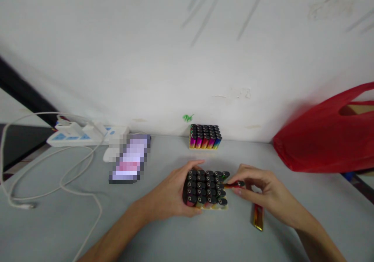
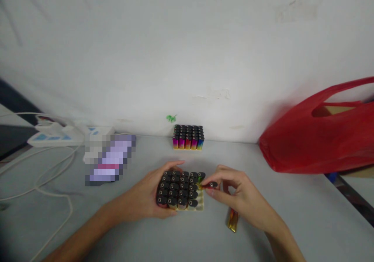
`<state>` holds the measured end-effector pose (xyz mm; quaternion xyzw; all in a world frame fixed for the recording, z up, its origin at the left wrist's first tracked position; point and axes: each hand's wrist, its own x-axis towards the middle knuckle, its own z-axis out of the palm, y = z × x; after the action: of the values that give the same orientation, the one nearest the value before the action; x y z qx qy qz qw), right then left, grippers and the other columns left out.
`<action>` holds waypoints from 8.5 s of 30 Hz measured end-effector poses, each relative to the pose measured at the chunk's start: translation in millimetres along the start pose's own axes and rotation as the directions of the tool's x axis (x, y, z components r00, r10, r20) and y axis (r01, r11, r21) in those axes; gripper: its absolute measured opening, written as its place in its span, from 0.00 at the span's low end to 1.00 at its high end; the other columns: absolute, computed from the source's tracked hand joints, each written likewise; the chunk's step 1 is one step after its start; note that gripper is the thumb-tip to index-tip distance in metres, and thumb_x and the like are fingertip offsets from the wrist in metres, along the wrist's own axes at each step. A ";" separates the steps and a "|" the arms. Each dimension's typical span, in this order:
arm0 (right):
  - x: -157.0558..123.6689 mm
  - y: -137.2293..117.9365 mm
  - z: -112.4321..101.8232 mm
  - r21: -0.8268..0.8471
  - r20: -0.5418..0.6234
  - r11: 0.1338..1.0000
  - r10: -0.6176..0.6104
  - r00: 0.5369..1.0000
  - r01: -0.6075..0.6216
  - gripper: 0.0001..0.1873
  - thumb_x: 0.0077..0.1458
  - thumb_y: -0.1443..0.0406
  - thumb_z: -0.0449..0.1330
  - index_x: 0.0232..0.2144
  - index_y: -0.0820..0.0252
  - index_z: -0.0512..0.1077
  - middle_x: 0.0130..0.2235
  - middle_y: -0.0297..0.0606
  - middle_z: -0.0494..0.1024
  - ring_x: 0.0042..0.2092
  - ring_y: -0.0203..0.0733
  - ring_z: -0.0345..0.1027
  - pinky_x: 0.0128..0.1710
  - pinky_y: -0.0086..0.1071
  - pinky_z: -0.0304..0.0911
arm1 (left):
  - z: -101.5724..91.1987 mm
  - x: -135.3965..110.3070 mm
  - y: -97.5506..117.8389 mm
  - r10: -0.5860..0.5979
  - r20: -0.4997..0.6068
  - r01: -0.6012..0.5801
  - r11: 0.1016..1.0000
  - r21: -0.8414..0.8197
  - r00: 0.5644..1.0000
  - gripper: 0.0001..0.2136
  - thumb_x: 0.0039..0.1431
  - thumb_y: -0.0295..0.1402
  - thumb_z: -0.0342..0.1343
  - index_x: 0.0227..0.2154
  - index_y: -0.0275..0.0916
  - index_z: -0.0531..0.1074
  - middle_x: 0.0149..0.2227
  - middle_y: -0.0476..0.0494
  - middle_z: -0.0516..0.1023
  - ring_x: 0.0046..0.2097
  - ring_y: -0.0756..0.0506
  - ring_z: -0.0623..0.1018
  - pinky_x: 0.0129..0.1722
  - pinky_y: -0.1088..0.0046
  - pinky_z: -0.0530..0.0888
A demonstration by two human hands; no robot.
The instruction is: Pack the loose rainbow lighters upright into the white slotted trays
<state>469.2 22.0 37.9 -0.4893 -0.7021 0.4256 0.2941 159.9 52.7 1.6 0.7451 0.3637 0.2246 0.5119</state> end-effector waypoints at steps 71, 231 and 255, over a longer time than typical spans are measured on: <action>3.6 9.1 13.2 0.537 0.000 0.793 0.341 0.940 -0.287 0.32 0.66 0.47 0.68 0.65 0.53 0.70 0.24 0.22 0.57 0.23 0.33 0.48 0.23 0.30 0.43 | 2.2 -1.1 0.5 0.000 -0.011 0.000 1.000 -0.001 1.000 0.54 0.48 0.29 0.78 0.76 0.48 0.56 0.68 0.37 0.76 0.68 0.30 0.77 0.72 0.49 0.71; 4.9 5.9 33.4 -0.100 0.103 0.983 -0.141 0.985 0.151 0.37 0.52 0.71 0.75 0.62 0.50 0.72 0.55 0.41 0.76 0.54 0.54 0.74 0.55 0.44 0.71 | -0.1 -1.3 2.1 0.028 -0.028 -0.025 0.996 0.084 0.999 0.56 0.48 0.32 0.78 0.76 0.50 0.53 0.66 0.39 0.76 0.64 0.31 0.79 0.71 0.49 0.71; 7.2 18.4 30.0 -0.202 -0.001 0.975 -0.099 0.995 0.097 0.41 0.50 0.69 0.75 0.65 0.48 0.69 0.53 0.39 0.77 0.49 0.53 0.76 0.47 0.42 0.73 | -7.5 -5.5 7.4 0.157 -0.181 -0.131 0.980 0.151 0.971 0.42 0.61 0.45 0.74 0.72 0.49 0.58 0.71 0.38 0.67 0.71 0.32 0.71 0.73 0.48 0.69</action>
<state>449.9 22.4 7.6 -0.4838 -0.7633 0.3344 0.2672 153.3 51.4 11.5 0.7779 0.3709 0.3065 0.4042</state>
